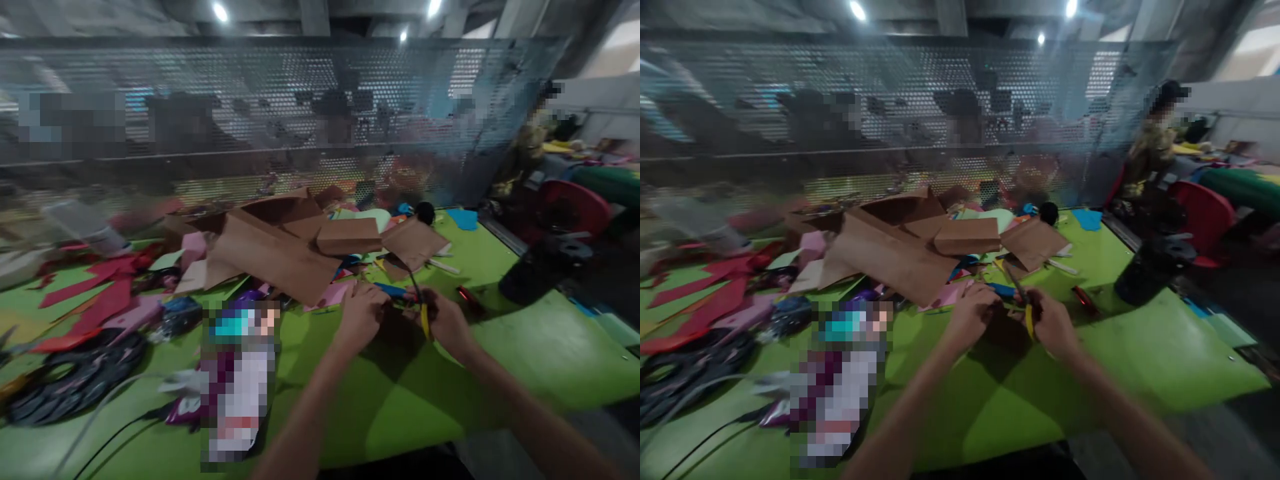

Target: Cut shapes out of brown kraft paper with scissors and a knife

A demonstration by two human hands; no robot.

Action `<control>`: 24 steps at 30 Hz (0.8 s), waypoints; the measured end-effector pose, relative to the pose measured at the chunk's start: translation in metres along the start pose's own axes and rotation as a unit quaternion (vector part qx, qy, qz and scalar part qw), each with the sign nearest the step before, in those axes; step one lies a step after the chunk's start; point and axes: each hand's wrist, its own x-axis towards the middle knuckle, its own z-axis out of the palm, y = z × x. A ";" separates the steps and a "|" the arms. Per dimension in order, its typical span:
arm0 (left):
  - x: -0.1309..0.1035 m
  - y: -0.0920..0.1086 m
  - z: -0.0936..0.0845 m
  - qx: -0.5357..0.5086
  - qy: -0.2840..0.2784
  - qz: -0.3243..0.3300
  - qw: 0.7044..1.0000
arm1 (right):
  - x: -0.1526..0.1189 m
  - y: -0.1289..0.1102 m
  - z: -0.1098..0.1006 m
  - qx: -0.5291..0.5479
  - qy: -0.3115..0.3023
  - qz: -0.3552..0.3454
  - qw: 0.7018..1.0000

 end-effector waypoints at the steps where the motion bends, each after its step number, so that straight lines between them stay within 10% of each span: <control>1: 0.000 0.000 0.001 -0.005 0.001 0.006 1.000 | 0.000 -0.001 0.001 -0.025 -0.001 -0.006 1.000; 6: 0.000 -0.001 0.001 -0.051 0.019 0.003 0.999 | -0.001 -0.004 0.006 -0.045 0.018 0.012 0.999; 10: 0.002 -0.008 -0.001 -0.182 0.120 -0.088 0.972 | 0.003 -0.008 0.006 0.169 0.068 0.093 0.979; 16: 0.001 0.004 0.014 -0.531 0.072 -0.247 0.807 | 0.006 -0.023 0.003 0.398 0.095 0.160 0.898; 24: 0.001 0.004 0.005 -0.615 0.179 -0.384 0.665 | -0.012 -0.019 0.006 0.402 -0.046 0.157 0.901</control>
